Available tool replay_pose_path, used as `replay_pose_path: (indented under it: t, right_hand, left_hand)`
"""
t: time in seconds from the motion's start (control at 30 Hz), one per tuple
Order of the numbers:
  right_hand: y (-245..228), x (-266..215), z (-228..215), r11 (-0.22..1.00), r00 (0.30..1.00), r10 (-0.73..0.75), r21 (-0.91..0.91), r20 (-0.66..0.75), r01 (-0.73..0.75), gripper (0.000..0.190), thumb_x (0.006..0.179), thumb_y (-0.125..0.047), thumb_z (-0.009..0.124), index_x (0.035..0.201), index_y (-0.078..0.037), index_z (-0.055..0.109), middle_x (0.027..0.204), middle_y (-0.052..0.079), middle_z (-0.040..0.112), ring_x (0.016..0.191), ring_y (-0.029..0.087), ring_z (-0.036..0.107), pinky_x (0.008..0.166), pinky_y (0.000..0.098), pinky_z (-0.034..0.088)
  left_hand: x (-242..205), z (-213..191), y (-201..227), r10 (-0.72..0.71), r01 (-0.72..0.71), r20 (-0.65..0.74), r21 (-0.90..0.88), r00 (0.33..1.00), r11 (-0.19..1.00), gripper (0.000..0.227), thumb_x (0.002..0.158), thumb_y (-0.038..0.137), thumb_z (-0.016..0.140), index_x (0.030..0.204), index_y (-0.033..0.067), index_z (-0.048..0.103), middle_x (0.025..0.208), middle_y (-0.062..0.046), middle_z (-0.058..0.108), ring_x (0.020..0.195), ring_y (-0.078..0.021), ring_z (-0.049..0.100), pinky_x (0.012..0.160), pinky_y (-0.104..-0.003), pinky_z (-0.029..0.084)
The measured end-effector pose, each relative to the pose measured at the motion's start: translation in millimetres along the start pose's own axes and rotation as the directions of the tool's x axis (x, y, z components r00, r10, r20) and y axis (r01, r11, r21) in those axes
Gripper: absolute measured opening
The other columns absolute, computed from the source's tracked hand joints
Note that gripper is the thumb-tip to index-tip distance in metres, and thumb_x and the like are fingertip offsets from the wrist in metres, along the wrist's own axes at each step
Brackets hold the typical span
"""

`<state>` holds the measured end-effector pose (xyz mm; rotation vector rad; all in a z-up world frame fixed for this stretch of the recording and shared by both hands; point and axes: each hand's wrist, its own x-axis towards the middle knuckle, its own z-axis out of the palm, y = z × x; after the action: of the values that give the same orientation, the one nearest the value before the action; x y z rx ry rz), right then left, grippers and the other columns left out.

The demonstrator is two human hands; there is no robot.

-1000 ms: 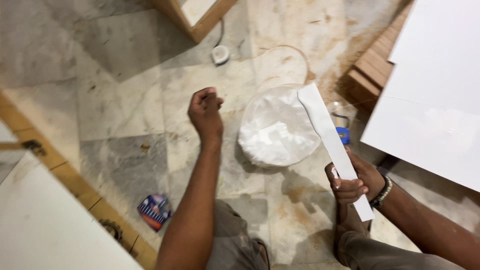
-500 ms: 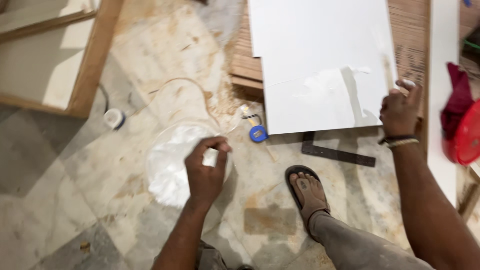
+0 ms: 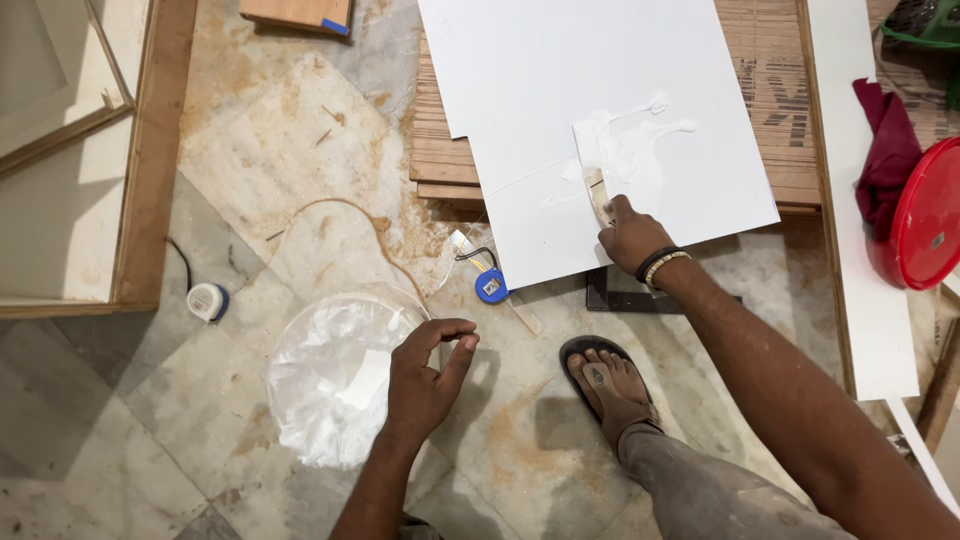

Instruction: The person opens a bucket of white adhesive and uses a putty knife to scoop and spread the substance onto a white rectangular board. The person repeatedly dips the tool into the bucket and applies the adhesive in broad strokes across the board's surface.

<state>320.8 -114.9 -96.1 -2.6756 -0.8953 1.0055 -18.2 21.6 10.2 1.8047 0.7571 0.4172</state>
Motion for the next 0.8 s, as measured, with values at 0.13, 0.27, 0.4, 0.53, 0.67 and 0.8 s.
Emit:
replay_pose_path:
  t: [0.13,0.27,0.4,0.53,0.67,0.8]
  right_hand:
    - [-18.4,-12.2,-2.3,0.989,1.000,-0.028,0.145,0.013,0.026,0.046,0.096,-0.018,0.047,0.138,0.000,0.043,0.096,0.024,0.077,0.085,0.037,0.075,0.083,0.0492,0.057]
    - [-28.6,-18.7,3.7,0.858,0.993,0.119,0.504,-0.019,-0.093,0.037,0.103,-0.016,0.037,0.134,0.003,0.043,0.096,0.018,0.075,0.067,0.026,0.075,0.059,0.0376,0.063]
    - [-26.7,-16.4,5.3,0.791,0.977,0.212,0.583,0.022,-0.185,0.037,0.109,-0.023,0.039,0.119,0.006,0.058,0.085,0.019,0.076,0.061,0.022,0.072,0.055,0.0333,0.060]
    - [-26.2,1.9,-1.2,0.796,0.965,0.262,0.560,0.024,-0.230,0.042,0.110,-0.028,0.040,0.109,0.006,0.066,0.079,0.017,0.074,0.059,0.021,0.068,0.055,0.0360,0.059]
    - [-23.2,14.6,-15.1,0.848,0.966,0.248,0.467,0.065,-0.250,0.043,0.108,-0.027,0.044,0.103,0.007,0.070,0.078,0.015,0.075,0.059,0.019,0.070,0.060,0.0345,0.059]
    - [-31.0,21.8,-24.6,0.902,0.959,0.253,0.326,0.132,-0.283,0.042,0.105,-0.026,0.046,0.094,0.004,0.072,0.076,0.013,0.076,0.060,0.018,0.071,0.064,0.0356,0.059]
  left_hand:
    - [0.0,-2.5,-3.8,-0.002,0.002,-0.008,-0.018,1.000,1.000,0.018,0.093,0.017,0.073,0.107,0.0060,0.073,0.100,-0.007,0.078,0.096,-0.0172,0.075,0.088,-0.031,0.057]
    - [0.0,-3.3,-6.6,-0.031,0.032,0.013,-0.017,0.999,0.999,0.019,0.093,0.018,0.073,0.108,0.0061,0.074,0.097,-0.006,0.078,0.094,-0.0168,0.074,0.088,-0.031,0.056]
    - [-4.1,-4.3,-8.8,-0.056,0.056,0.011,-0.022,0.998,0.998,0.019,0.094,0.019,0.073,0.108,0.0055,0.074,0.097,-0.006,0.079,0.095,-0.0167,0.075,0.087,-0.031,0.057]
    - [-3.3,-9.5,-8.8,-0.081,0.081,0.019,-0.006,0.997,0.997,0.020,0.093,0.019,0.074,0.108,0.0050,0.074,0.096,-0.007,0.079,0.093,-0.0171,0.074,0.087,-0.031,0.056]
    - [-5.8,-12.8,-8.2,-0.088,0.088,0.012,0.000,0.996,0.996,0.020,0.093,0.019,0.073,0.108,0.0047,0.074,0.097,-0.006,0.079,0.095,-0.0159,0.075,0.086,-0.030,0.057]
    - [-10.5,-20.2,-10.4,-0.119,0.119,0.009,-0.015,0.993,0.993,0.020,0.093,0.017,0.073,0.109,0.0044,0.074,0.097,-0.007,0.079,0.097,-0.0162,0.074,0.088,-0.031,0.056]
